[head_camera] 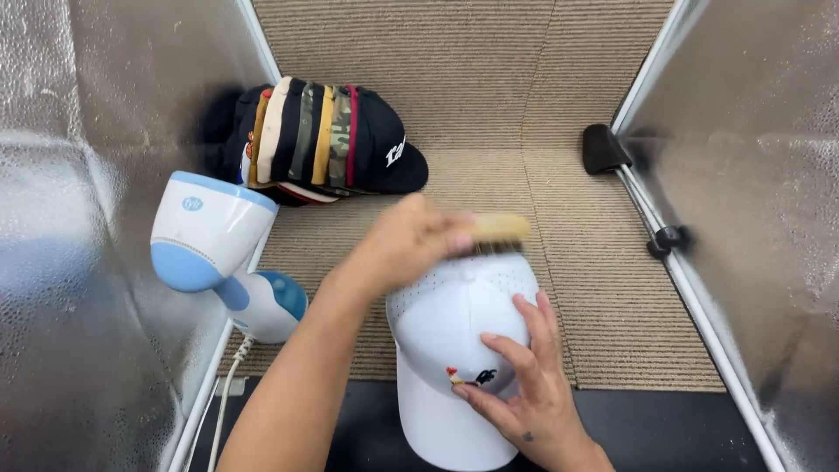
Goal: Steaming and brushing a white baseball cap to clean or reshape it.
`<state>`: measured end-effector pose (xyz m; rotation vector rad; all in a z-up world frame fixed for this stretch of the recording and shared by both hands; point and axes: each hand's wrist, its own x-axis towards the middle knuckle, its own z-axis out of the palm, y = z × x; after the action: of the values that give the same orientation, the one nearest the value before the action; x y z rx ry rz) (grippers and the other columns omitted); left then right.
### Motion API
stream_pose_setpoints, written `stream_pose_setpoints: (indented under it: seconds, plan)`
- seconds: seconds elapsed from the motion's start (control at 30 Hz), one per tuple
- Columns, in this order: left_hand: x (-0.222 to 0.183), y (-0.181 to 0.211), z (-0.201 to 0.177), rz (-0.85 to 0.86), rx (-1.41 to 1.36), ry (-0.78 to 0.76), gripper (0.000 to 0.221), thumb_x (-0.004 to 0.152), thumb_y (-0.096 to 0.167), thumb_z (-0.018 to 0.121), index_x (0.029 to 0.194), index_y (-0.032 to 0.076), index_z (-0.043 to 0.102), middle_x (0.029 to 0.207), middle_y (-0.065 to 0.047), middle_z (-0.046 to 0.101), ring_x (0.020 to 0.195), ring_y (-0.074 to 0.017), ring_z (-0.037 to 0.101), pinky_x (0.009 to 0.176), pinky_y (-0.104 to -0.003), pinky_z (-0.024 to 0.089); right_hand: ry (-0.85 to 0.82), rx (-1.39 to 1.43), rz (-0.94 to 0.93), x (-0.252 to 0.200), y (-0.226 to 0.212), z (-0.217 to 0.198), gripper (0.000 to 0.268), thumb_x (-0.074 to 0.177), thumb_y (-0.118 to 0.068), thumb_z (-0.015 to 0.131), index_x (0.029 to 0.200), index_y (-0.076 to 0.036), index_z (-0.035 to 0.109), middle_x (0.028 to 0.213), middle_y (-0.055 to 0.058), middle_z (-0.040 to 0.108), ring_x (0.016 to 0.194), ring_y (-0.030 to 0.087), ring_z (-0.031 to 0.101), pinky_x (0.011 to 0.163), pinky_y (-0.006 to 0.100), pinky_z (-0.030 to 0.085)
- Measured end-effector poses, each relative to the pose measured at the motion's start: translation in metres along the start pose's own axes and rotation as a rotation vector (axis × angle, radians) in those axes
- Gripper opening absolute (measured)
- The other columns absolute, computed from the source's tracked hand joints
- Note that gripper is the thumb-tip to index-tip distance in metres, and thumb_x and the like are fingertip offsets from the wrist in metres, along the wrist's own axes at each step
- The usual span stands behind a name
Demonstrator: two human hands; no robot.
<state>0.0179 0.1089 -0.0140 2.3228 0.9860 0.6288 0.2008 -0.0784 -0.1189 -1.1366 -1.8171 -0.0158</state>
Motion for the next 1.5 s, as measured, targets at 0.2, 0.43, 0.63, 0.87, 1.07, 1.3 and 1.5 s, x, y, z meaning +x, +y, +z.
stream_pose_setpoints:
  seconds: [0.2, 0.43, 0.63, 0.87, 1.07, 1.3, 1.5]
  plan:
    - [0.033, -0.004, -0.016, -0.541, 0.419, -0.324, 0.055, 0.101, 0.050, 0.040, 0.136, 0.017, 0.066, 0.146, -0.013, 0.056, 0.133, -0.0399, 0.051, 0.105, -0.054, 0.048, -0.022, 0.008, 0.024, -0.003, 0.001, -0.001, 0.070, 0.078, -0.036, 0.088, 0.136, -0.025, 0.050, 0.165, 0.017, 0.026, 0.158, 0.056, 0.013, 0.124, 0.075, 0.019]
    - [0.014, 0.033, -0.001, 0.205, -0.106, -0.080, 0.039, 0.087, 0.043, 0.075, 0.123, 0.026, 0.078, 0.103, -0.003, 0.056, 0.101, -0.0179, 0.064, 0.096, -0.029, 0.047, 0.003, -0.046, -0.051, 0.003, -0.001, -0.001, 0.066, 0.080, -0.039, 0.086, 0.133, -0.019, 0.051, 0.160, 0.022, 0.032, 0.157, 0.053, 0.019, 0.128, 0.070, 0.018]
    - [0.049, -0.065, 0.009, -0.199, 0.521, -0.477, 0.076, 0.106, 0.056, 0.024, 0.088, 0.003, 0.075, 0.105, -0.012, 0.077, 0.130, -0.0372, 0.052, 0.117, -0.043, 0.035, -0.009, 0.012, -0.021, 0.002, -0.007, -0.004, 0.070, 0.080, -0.036, 0.086, 0.137, -0.023, 0.048, 0.165, 0.017, 0.026, 0.159, 0.056, 0.014, 0.126, 0.074, 0.018]
    - [-0.044, 0.029, 0.007, -0.138, 0.222, 0.319, 0.036, 0.100, 0.043, 0.049, 0.125, 0.023, 0.066, 0.105, -0.020, 0.055, 0.090, -0.0425, 0.058, 0.076, -0.055, 0.047, -0.003, 0.015, -0.009, 0.003, -0.006, -0.002, 0.069, 0.079, -0.037, 0.087, 0.136, -0.022, 0.051, 0.162, 0.018, 0.030, 0.158, 0.053, 0.016, 0.126, 0.069, 0.021]
    - [-0.090, 0.005, 0.038, -0.272, 0.144, 0.436, 0.039, 0.102, 0.044, 0.043, 0.130, 0.023, 0.060, 0.102, -0.021, 0.058, 0.087, -0.0470, 0.055, 0.068, -0.062, 0.045, -0.029, -0.007, 0.017, -0.002, -0.007, -0.005, 0.070, 0.078, -0.037, 0.087, 0.136, -0.023, 0.051, 0.163, 0.016, 0.030, 0.158, 0.052, 0.018, 0.125, 0.068, 0.023]
    - [-0.169, -0.004, 0.062, -0.556, -0.093, 0.650, 0.058, 0.099, 0.047, 0.042, 0.149, 0.018, 0.054, 0.118, -0.020, 0.062, 0.115, -0.0367, 0.059, 0.101, -0.049, 0.044, -0.043, -0.139, 0.098, 0.030, 0.005, -0.029, 0.049, 0.082, -0.048, 0.073, 0.113, -0.010, 0.068, 0.127, 0.011, 0.065, 0.122, 0.030, 0.055, 0.107, 0.044, 0.039]
    - [-0.158, 0.011, 0.110, -0.329, -0.039, 0.756, 0.061, 0.104, 0.042, 0.043, 0.157, 0.011, 0.040, 0.120, -0.022, 0.057, 0.106, -0.0413, 0.062, 0.088, -0.054, 0.051, -0.300, -0.125, 0.119, 0.147, 0.047, -0.006, 0.042, 0.098, -0.048, 0.057, 0.114, -0.011, 0.070, 0.116, 0.008, 0.071, 0.116, 0.028, 0.058, 0.100, 0.045, 0.041]
